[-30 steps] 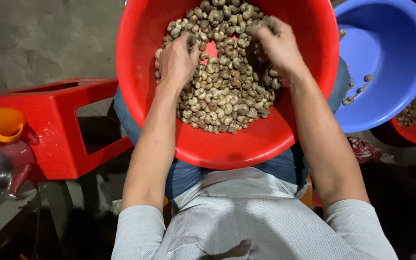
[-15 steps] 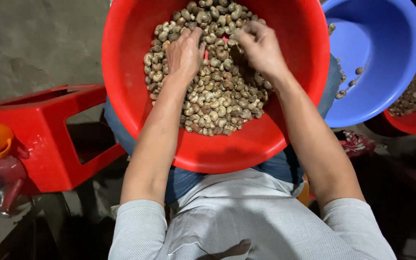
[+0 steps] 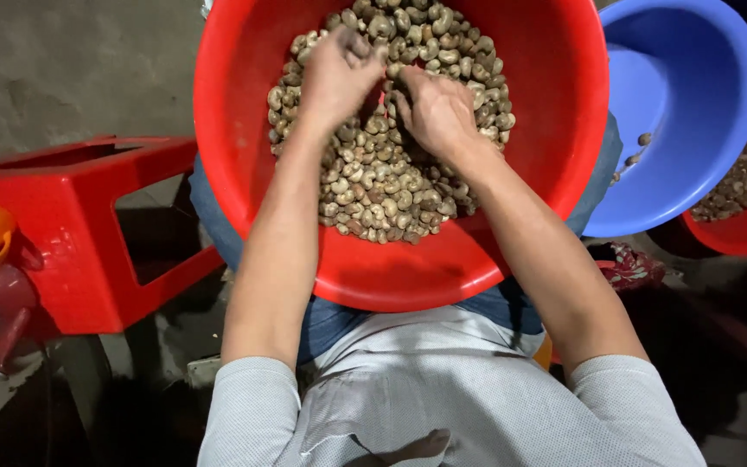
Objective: Manually sorting cashew nuts by sifting through a large bowl and removing defective nuts.
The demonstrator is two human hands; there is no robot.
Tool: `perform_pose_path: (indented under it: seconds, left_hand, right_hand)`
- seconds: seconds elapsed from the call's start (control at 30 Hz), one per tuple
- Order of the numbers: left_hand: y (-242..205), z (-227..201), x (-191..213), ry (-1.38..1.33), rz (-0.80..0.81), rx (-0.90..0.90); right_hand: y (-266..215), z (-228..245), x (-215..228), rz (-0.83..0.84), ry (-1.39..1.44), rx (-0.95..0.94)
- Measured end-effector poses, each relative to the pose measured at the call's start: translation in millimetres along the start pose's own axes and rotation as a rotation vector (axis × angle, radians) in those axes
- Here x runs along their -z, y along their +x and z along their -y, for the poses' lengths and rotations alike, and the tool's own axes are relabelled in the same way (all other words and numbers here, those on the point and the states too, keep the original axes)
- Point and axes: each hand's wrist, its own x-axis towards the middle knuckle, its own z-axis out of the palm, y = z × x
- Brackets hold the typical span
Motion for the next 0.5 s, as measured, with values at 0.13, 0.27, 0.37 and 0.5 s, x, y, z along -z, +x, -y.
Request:
perform_pose_path:
  seconds: [0.13, 0.27, 0.37, 0.5]
  left_hand:
    - [-17.5, -2.8, 31.7, -0.806, 0.069, -0.090]
    - [-31.9, -15.4, 52.3, -1.072, 0.197, -0.262]
    - [-33.1, -16.7, 51.5, -1.072, 0.128, -0.247]
    - [-22.5, -5.3, 41.0, -0.870, -0.046, -0.059]
  right_hand:
    - [10.1, 5.1, -15.4, -0.095, 0.146, 0.020]
    - [18.5, 8.3, -41.0, -0.058, -0.204, 0.039]
    - [20.8, 13.9, -28.8, -0.028, 0.112, 0.003]
    - [18.3, 14.7, -20.0, -0.062, -0.006, 0.024]
